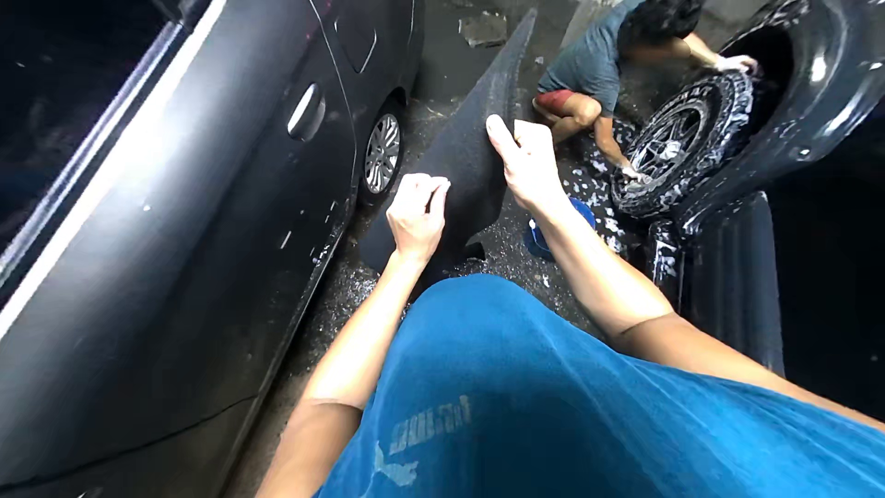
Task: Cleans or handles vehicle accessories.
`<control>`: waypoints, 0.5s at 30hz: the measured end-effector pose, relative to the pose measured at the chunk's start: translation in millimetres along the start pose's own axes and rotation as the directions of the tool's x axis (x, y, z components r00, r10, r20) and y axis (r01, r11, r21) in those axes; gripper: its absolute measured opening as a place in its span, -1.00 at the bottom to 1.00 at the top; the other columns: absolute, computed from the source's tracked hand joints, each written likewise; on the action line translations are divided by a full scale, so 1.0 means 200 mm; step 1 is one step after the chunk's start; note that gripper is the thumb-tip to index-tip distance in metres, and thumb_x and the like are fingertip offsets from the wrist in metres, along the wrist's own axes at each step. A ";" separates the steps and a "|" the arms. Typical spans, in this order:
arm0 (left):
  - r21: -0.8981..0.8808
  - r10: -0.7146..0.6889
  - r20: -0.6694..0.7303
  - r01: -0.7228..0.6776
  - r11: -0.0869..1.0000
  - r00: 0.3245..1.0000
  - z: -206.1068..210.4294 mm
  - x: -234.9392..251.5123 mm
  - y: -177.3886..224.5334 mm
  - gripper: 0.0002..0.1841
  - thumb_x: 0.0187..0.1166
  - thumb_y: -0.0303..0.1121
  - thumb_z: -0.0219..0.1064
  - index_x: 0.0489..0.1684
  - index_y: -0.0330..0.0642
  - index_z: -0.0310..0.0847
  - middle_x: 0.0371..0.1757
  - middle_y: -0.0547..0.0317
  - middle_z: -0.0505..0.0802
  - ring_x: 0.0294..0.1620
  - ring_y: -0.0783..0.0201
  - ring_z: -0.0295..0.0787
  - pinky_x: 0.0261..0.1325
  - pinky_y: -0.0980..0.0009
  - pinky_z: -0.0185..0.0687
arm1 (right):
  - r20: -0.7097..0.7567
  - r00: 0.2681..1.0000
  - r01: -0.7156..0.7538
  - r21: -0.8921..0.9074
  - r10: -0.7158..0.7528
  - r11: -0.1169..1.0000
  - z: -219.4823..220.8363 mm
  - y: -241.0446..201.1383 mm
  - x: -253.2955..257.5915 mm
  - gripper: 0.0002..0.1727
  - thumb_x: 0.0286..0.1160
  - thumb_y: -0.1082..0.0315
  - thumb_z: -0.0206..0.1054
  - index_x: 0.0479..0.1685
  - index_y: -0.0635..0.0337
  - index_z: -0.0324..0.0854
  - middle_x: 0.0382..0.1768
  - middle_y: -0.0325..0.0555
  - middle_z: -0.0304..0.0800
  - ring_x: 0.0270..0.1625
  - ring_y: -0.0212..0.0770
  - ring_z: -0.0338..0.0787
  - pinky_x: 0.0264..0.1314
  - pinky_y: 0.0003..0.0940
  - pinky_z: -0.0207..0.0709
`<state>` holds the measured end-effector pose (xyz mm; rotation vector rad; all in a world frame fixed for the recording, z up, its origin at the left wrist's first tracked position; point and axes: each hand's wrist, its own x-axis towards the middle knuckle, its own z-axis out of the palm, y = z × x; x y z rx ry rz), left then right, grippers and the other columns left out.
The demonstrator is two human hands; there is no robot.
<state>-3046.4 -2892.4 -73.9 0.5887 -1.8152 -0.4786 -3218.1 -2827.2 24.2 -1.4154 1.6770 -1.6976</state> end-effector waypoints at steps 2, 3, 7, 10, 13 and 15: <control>0.045 -0.137 -0.011 0.137 0.990 0.991 -0.05 0.00 -0.08 -0.83 0.63 -0.34 0.42 -0.23 -0.26 0.84 -0.12 0.05 0.88 0.03 0.27 0.83 0.18 0.36 0.75 | -0.027 1.000 -0.002 0.029 0.002 1.000 -0.03 0.00 0.01 -0.58 0.80 0.23 0.18 -0.53 0.19 0.63 -0.55 -0.17 0.76 -0.43 -0.30 0.82 -0.29 -0.26 0.75; 0.103 -0.213 -0.012 0.213 0.972 0.977 -0.09 -0.02 -0.15 -0.78 0.67 -0.29 0.38 -0.20 -0.27 0.83 -0.07 0.02 0.87 0.07 0.24 0.82 0.23 0.33 0.73 | -0.033 0.999 0.013 0.044 -0.012 0.999 -0.06 0.00 0.02 -0.60 0.80 0.25 0.18 -0.49 0.20 0.66 -0.52 -0.16 0.79 -0.40 -0.29 0.84 -0.27 -0.25 0.78; 0.395 -0.614 0.111 0.532 0.748 0.781 -0.24 -0.20 -0.58 -0.44 0.75 0.12 0.12 0.27 -0.18 0.76 0.58 -0.29 0.55 0.60 -0.21 0.47 0.62 -0.14 0.39 | 0.006 0.996 0.088 0.064 -0.088 0.994 -0.15 -0.08 0.03 -0.63 0.79 0.29 0.18 -0.45 0.21 0.69 -0.48 -0.17 0.81 -0.34 -0.32 0.86 -0.20 -0.28 0.80; 0.458 -0.899 0.250 0.774 0.438 0.360 -0.27 -0.20 -0.78 0.02 0.49 0.61 -0.10 0.51 -0.15 0.62 0.62 -0.26 0.58 0.66 -0.24 0.44 0.63 -0.35 0.31 | 0.045 0.988 0.146 -0.001 -0.146 0.989 -0.21 -0.23 0.01 -0.62 0.78 0.29 0.17 -0.52 0.16 0.63 -0.58 -0.26 0.72 -0.50 -0.43 0.74 -0.43 -0.45 0.66; 0.333 -0.896 0.444 0.929 0.165 0.000 -0.27 -0.16 -0.75 0.05 0.35 0.70 -0.04 0.53 -0.01 0.58 0.41 -0.10 0.77 0.41 -0.08 0.69 0.33 -0.24 0.57 | 0.047 0.992 0.115 -0.016 -0.114 0.993 -0.30 -0.31 0.02 -0.59 0.81 0.11 0.15 -0.42 0.13 0.66 -0.61 -0.18 0.69 -0.64 -0.35 0.67 -0.68 -0.43 0.56; 0.141 -0.801 0.599 0.982 0.128 0.019 -0.28 -0.18 -0.66 -0.15 0.55 0.54 -0.03 0.62 0.14 0.51 0.46 0.06 0.77 0.48 0.07 0.68 0.45 -0.13 0.63 | 0.000 0.996 0.085 0.013 -0.085 0.996 -0.38 -0.25 0.09 -0.60 0.80 0.00 0.16 -0.25 0.11 0.70 -0.49 -0.14 0.75 -0.51 -0.26 0.76 -0.52 -0.27 0.69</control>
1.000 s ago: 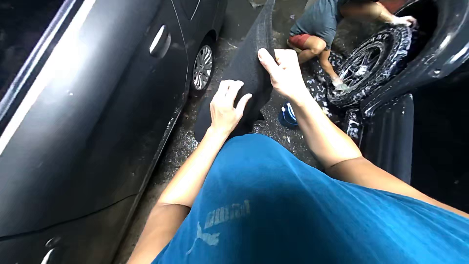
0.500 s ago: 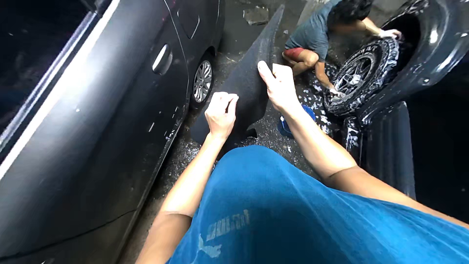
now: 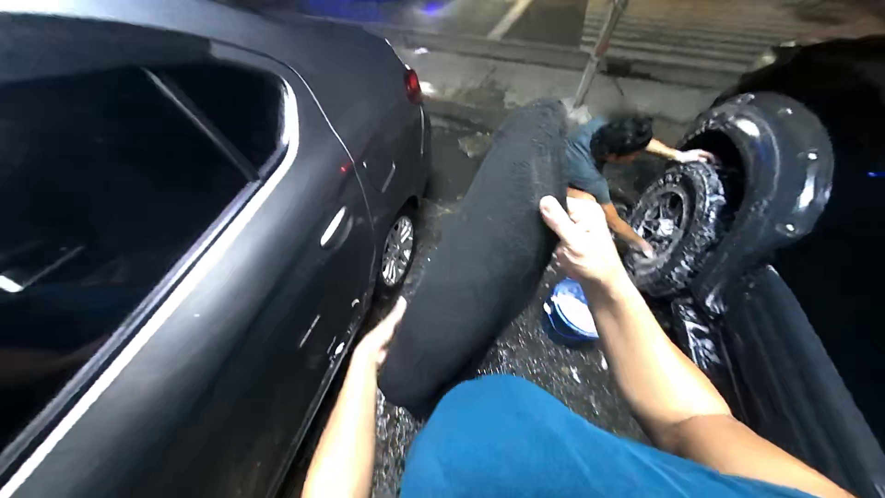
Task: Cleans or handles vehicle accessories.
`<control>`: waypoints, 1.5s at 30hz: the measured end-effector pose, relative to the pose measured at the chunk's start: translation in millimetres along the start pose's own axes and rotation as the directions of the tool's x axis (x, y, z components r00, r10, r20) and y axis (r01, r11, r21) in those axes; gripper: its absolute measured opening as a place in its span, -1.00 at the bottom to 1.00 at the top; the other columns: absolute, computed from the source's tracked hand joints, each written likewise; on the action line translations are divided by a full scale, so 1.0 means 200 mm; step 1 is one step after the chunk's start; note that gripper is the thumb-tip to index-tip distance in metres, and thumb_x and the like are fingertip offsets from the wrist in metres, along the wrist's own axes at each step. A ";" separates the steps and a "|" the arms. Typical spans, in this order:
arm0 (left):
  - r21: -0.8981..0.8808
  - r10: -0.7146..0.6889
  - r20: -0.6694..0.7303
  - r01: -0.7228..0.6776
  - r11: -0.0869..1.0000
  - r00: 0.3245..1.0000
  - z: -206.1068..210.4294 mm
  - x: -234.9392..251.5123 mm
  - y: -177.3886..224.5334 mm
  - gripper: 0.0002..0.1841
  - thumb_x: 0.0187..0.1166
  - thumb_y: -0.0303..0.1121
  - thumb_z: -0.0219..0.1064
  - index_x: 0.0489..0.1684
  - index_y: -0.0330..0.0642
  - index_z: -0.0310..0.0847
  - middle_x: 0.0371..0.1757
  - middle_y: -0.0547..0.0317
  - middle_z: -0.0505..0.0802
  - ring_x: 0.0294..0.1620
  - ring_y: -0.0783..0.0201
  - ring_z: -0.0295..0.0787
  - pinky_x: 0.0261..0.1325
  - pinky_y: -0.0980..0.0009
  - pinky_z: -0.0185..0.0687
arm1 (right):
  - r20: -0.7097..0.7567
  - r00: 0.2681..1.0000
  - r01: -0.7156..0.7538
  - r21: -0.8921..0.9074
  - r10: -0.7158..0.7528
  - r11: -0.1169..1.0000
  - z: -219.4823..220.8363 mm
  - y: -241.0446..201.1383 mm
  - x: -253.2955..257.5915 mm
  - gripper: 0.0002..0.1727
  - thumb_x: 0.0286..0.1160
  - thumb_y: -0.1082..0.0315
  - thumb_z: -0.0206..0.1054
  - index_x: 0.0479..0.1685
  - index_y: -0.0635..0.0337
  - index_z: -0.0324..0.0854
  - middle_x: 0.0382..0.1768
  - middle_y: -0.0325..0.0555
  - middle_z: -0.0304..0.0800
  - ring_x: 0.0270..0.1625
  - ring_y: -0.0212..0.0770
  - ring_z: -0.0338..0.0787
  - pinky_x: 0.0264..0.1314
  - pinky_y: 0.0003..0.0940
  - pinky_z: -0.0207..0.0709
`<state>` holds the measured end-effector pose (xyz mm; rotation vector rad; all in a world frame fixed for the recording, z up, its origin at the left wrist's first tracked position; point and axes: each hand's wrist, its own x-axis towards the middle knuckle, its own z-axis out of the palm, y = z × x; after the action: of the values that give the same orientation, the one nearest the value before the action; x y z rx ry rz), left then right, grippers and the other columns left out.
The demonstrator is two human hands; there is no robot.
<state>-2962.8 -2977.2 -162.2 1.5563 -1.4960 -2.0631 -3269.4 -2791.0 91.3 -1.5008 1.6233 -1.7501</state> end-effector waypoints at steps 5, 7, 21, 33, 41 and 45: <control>-0.591 0.306 -0.276 -0.412 0.693 0.911 -0.01 -0.05 0.06 -0.47 0.74 -0.10 0.25 0.60 -0.15 0.42 0.21 -0.06 0.87 0.18 0.11 0.86 0.23 0.03 0.81 | -0.093 0.982 -0.162 0.029 0.164 0.986 -0.27 0.26 0.11 -0.70 0.67 0.11 0.32 0.00 0.18 0.70 -0.20 -0.15 0.89 -0.12 -0.26 0.91 -0.01 -0.25 0.84; -0.527 0.447 -0.315 -0.546 0.652 0.837 -0.07 -0.12 0.19 -0.35 0.53 -0.32 0.46 0.60 -0.28 0.31 0.10 -0.12 0.89 0.05 0.08 0.92 0.12 0.06 0.89 | -0.120 0.966 -0.228 0.040 0.231 0.973 -0.35 0.38 0.09 -0.61 0.52 0.16 0.47 0.16 0.26 0.66 -0.08 -0.08 0.90 -0.03 -0.21 0.92 0.08 -0.22 0.86; 0.371 0.875 -0.397 -0.824 0.428 0.276 0.06 -0.44 0.84 -0.61 0.40 -0.05 0.61 -0.06 -0.18 0.83 -0.17 0.26 0.97 -0.12 0.44 0.92 0.11 0.38 0.89 | -0.320 0.940 -0.094 0.103 0.122 0.990 -0.72 0.51 0.41 -0.54 0.59 0.11 0.41 0.34 0.17 0.59 0.04 -0.14 0.88 0.03 -0.26 0.91 0.14 -0.20 0.85; 0.051 0.587 -0.514 -0.661 0.749 0.626 -0.21 -0.03 0.62 -0.80 0.70 -0.20 0.34 -0.14 -0.15 0.73 -0.43 0.32 0.82 -0.49 0.47 0.70 -0.30 0.47 0.71 | -0.028 0.971 0.238 0.025 -0.238 0.971 -0.38 0.54 0.89 -0.71 0.52 0.25 0.47 0.13 0.10 0.65 -0.06 -0.37 0.84 0.04 -0.46 0.84 0.23 -0.35 0.76; -0.576 -0.178 -0.530 -0.198 0.793 0.829 -0.56 0.84 0.45 -0.32 0.74 0.16 0.16 0.51 -0.30 0.42 0.21 -0.15 0.79 0.04 0.08 0.83 0.07 0.21 0.75 | 0.236 0.934 0.318 -0.209 -0.268 0.925 0.08 0.79 1.25 -0.79 0.57 0.16 0.44 -0.15 0.13 0.76 -0.34 -0.37 0.83 -0.28 -0.63 0.79 -0.17 -0.56 0.72; -0.773 -0.176 -0.555 -0.426 0.470 0.813 -0.55 1.14 0.56 -0.46 0.67 -0.22 0.25 0.59 -0.23 0.31 0.38 -0.13 0.72 0.23 0.07 0.79 0.21 0.21 0.77 | 0.269 0.948 0.245 -0.277 -0.170 0.929 0.11 0.88 1.45 -0.80 0.59 0.22 0.41 -0.23 0.16 0.77 -0.38 -0.35 0.83 -0.31 -0.70 0.76 -0.19 -0.68 0.66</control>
<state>-3023.4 -3242.7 -217.4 1.2988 -0.1642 -1.5496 -3437.5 -3086.1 69.4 -2.0108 1.7177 -1.3844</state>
